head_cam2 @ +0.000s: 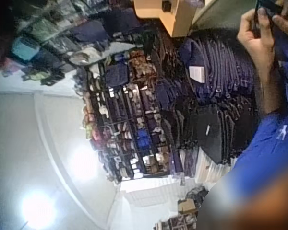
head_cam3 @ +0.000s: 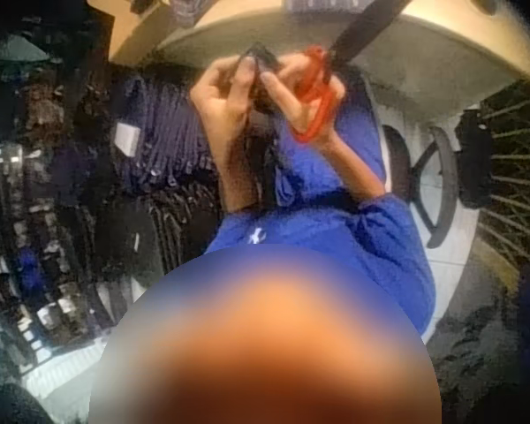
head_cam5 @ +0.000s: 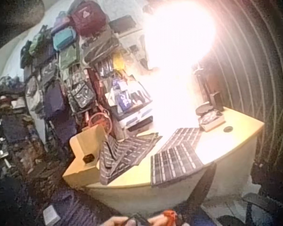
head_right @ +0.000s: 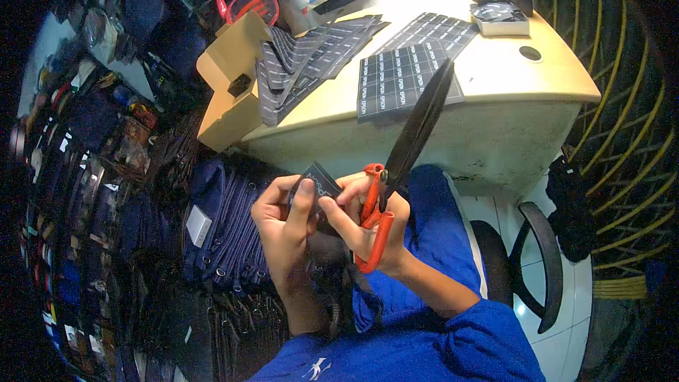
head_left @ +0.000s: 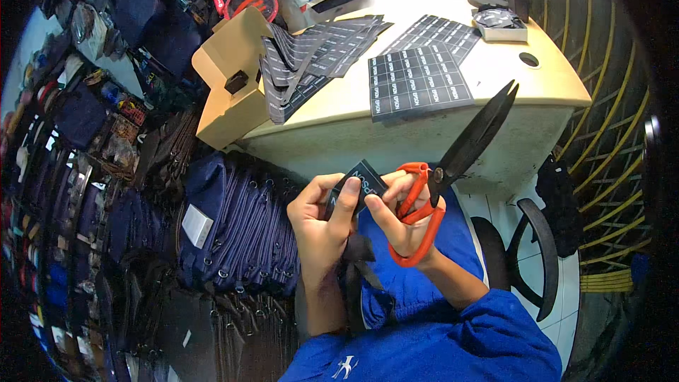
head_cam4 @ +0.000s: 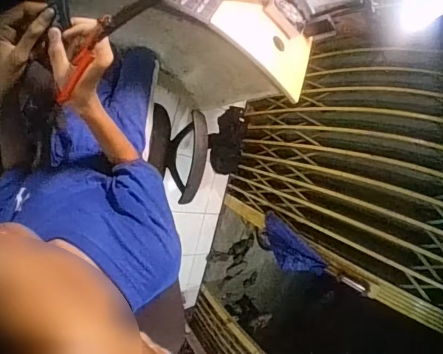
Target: Cutting individual clothing or product labels from a larger printed sheet using orange-handled scissors.
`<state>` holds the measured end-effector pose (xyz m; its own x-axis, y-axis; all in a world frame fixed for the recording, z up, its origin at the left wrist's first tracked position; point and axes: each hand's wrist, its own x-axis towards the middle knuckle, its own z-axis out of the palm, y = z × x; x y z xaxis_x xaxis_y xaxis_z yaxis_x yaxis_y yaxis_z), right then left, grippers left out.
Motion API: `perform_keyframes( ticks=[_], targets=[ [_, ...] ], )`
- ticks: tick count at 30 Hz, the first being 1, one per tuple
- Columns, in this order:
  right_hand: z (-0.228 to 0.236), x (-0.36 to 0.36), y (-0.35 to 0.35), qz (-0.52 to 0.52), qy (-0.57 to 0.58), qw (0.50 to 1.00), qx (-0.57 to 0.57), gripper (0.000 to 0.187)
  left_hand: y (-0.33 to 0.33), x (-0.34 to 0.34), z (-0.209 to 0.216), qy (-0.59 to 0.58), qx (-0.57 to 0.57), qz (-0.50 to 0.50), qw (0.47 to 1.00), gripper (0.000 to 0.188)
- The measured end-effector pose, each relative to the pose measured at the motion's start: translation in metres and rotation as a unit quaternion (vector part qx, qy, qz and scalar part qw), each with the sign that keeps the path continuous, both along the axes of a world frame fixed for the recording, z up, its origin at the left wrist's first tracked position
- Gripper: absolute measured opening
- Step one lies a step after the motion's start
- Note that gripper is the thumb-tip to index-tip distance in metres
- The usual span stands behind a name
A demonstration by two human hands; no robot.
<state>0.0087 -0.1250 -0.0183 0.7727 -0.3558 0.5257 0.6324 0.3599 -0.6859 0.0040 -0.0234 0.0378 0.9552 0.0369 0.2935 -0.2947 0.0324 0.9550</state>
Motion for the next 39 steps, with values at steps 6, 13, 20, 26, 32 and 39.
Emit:
perform_keyframes(
  ticks=[6, 13, 20, 26, 32, 39],
  targets=[
    [-0.018, -0.005, -0.016, 0.195, 0.018, 0.978, -0.077, 0.035, 0.019, 0.0, 0.018, -0.06, 0.05, 0.086, 0.993, 0.014],
    [-0.056, -0.037, -0.02, 0.307, 0.113, 0.919, -0.221, 0.06, 0.035, 0.002, 0.022, -0.093, 0.088, 0.104, 0.986, 0.014],
    [-0.051, -0.043, -0.015, 0.359, 0.108, 0.89, -0.261, 0.075, 0.039, -0.004, 0.01, -0.045, 0.1, 0.073, 0.991, 0.012],
    [-0.05, -0.044, -0.014, 0.369, 0.101, 0.889, -0.253, 0.078, 0.039, -0.007, 0.004, -0.027, 0.096, 0.051, 0.994, 0.013],
    [-0.047, -0.047, -0.015, 0.383, 0.107, 0.884, -0.246, 0.078, 0.04, -0.011, 0.001, -0.028, 0.093, 0.043, 0.994, 0.013],
    [-0.044, -0.048, -0.017, 0.38, 0.106, 0.881, -0.26, 0.077, 0.037, -0.013, 0.001, -0.033, 0.096, 0.055, 0.993, 0.012]
  ],
)
